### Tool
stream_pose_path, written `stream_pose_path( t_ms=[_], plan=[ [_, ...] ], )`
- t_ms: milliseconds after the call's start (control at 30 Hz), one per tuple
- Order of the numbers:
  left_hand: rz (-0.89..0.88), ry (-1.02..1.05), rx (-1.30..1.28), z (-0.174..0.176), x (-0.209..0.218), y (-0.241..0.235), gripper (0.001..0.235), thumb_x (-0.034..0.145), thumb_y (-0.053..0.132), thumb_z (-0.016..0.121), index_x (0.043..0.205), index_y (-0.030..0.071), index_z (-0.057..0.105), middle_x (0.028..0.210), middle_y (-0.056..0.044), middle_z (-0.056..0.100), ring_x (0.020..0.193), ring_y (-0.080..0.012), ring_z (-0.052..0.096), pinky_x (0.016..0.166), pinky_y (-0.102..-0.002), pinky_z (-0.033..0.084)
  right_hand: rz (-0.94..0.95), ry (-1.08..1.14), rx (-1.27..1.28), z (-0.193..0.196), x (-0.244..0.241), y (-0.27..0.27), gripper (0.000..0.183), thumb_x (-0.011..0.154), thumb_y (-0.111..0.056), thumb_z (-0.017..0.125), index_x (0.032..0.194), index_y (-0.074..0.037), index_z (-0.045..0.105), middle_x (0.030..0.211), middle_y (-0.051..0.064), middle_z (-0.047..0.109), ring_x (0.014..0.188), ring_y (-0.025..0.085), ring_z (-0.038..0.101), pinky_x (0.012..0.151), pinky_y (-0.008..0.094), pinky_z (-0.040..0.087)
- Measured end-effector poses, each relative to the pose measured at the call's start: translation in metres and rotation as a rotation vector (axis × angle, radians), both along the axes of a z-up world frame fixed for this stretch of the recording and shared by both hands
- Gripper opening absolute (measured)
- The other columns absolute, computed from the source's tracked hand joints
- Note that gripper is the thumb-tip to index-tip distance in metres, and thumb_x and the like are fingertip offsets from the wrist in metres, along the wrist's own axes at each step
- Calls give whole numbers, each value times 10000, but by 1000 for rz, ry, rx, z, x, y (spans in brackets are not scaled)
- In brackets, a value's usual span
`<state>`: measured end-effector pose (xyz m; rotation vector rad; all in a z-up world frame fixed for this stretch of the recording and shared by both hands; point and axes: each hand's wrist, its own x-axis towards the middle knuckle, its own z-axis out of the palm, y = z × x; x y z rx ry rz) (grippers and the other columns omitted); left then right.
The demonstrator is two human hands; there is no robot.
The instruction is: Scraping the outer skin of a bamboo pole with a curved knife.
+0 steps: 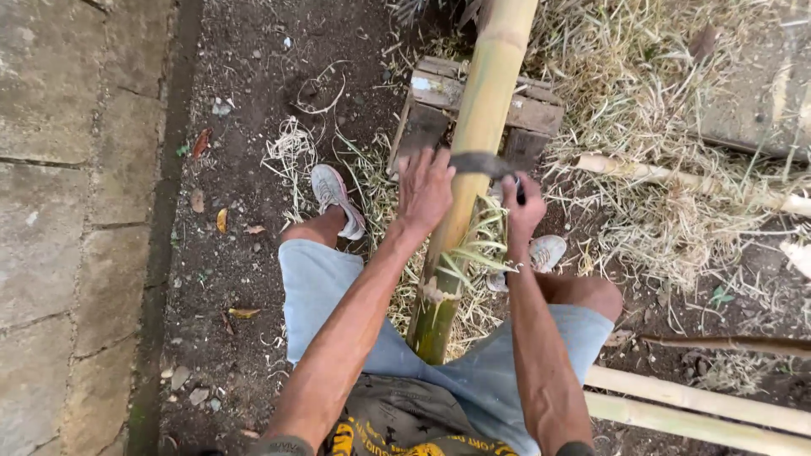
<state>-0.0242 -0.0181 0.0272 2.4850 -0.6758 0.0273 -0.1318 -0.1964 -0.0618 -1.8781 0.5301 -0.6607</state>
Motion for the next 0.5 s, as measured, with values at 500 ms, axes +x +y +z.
stream_pose_path(
  t_ms=[500],
  plan=[
    [-5, 251, 50, 27, -129, 83, 275, 961, 182, 681, 1185, 44, 601, 1017, -132, 597, 973, -288, 563, 887, -482, 377, 18, 218, -134, 47, -145, 68, 258, 928, -145, 711, 1139, 0, 681, 944, 136, 654, 826, 243, 622, 737, 380, 514]
  ],
)
